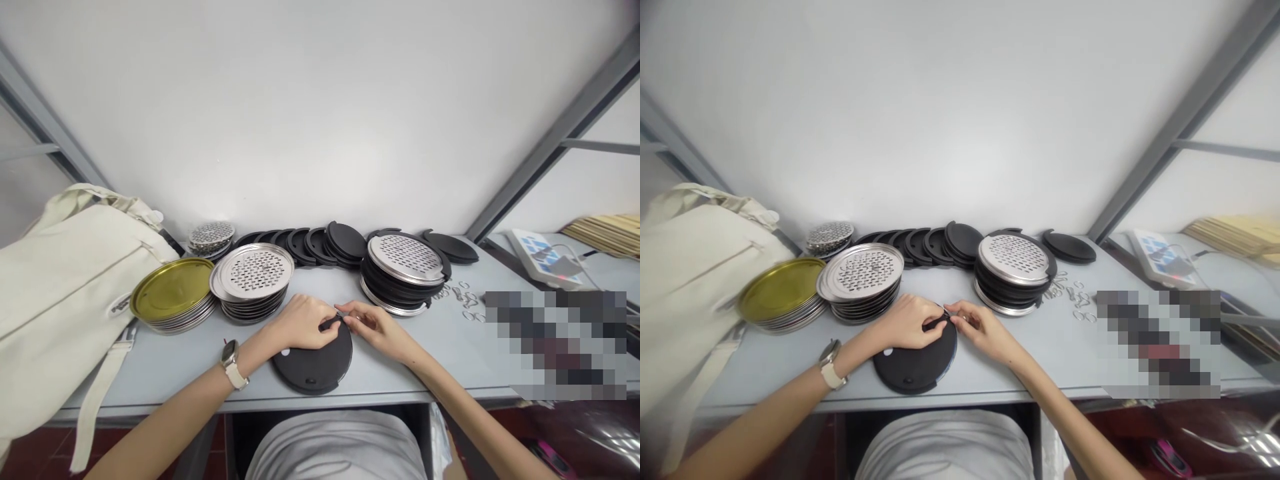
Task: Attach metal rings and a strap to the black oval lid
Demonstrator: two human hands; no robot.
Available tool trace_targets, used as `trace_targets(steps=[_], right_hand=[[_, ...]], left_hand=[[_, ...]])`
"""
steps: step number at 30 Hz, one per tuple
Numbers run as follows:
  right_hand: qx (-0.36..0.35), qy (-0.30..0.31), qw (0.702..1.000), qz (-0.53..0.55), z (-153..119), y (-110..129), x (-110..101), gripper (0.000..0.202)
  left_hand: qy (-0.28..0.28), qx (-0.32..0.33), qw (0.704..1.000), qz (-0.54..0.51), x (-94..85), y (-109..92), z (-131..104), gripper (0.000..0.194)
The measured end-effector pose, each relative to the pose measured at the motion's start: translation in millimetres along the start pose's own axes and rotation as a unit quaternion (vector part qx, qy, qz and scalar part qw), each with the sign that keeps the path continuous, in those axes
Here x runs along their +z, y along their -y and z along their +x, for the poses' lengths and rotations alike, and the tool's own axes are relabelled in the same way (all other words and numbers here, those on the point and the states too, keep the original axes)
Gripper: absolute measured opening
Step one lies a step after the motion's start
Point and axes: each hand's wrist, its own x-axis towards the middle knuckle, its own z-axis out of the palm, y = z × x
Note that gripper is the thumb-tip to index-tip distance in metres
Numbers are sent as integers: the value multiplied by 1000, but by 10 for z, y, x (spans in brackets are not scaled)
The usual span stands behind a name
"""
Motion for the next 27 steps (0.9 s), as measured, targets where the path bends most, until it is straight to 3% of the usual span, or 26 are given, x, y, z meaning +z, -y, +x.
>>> trace_targets(steps=[27], right_hand=[[-15,-20,1000,10,-59,16,75,31]], left_hand=[[8,-19,999,-48,52,75,11,43]])
